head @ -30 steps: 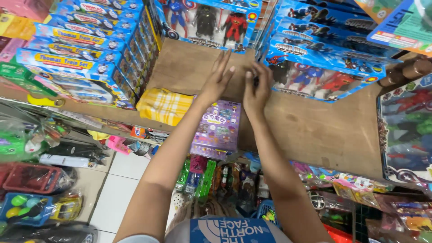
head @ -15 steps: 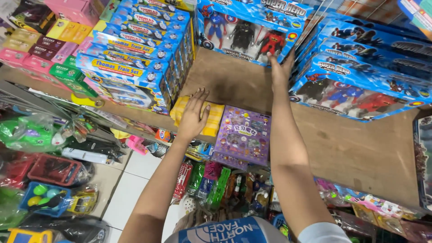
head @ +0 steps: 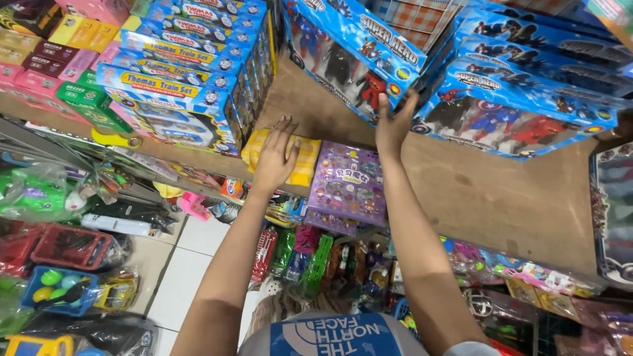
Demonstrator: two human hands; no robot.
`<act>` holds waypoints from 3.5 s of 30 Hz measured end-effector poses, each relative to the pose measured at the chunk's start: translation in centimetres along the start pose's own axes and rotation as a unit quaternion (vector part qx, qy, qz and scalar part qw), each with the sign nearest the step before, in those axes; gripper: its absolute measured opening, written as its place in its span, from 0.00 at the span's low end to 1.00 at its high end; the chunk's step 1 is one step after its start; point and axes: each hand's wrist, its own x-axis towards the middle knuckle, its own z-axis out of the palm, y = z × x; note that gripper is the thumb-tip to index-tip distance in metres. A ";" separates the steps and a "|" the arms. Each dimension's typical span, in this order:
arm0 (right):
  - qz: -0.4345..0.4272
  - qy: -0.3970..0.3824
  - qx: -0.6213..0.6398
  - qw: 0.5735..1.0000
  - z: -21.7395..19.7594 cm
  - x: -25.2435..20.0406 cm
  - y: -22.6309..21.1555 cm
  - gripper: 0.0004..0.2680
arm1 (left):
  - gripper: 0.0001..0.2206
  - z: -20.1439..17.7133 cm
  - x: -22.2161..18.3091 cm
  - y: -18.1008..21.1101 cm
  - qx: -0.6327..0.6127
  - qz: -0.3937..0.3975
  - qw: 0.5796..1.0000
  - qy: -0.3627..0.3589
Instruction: Cleaning and organizing various toy boxes on shelves in a retail store using a cloth.
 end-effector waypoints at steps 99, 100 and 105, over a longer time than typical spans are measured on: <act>-0.077 -0.204 -0.117 0.969 0.0 -20.6 -13.5 0.14 | 0.15 -20.7 -6.9 -4.1 -0.169 -0.078 0.978 0.098; -0.079 -0.203 -0.117 0.969 0.9 -20.3 -14.5 0.14 | 0.15 -21.2 -6.6 -4.5 -0.169 -0.077 0.978 0.099; -0.087 -0.264 0.036 0.960 6.4 -18.3 -18.9 0.17 | 0.27 -23.8 -3.1 -8.1 -0.127 -0.097 0.969 0.190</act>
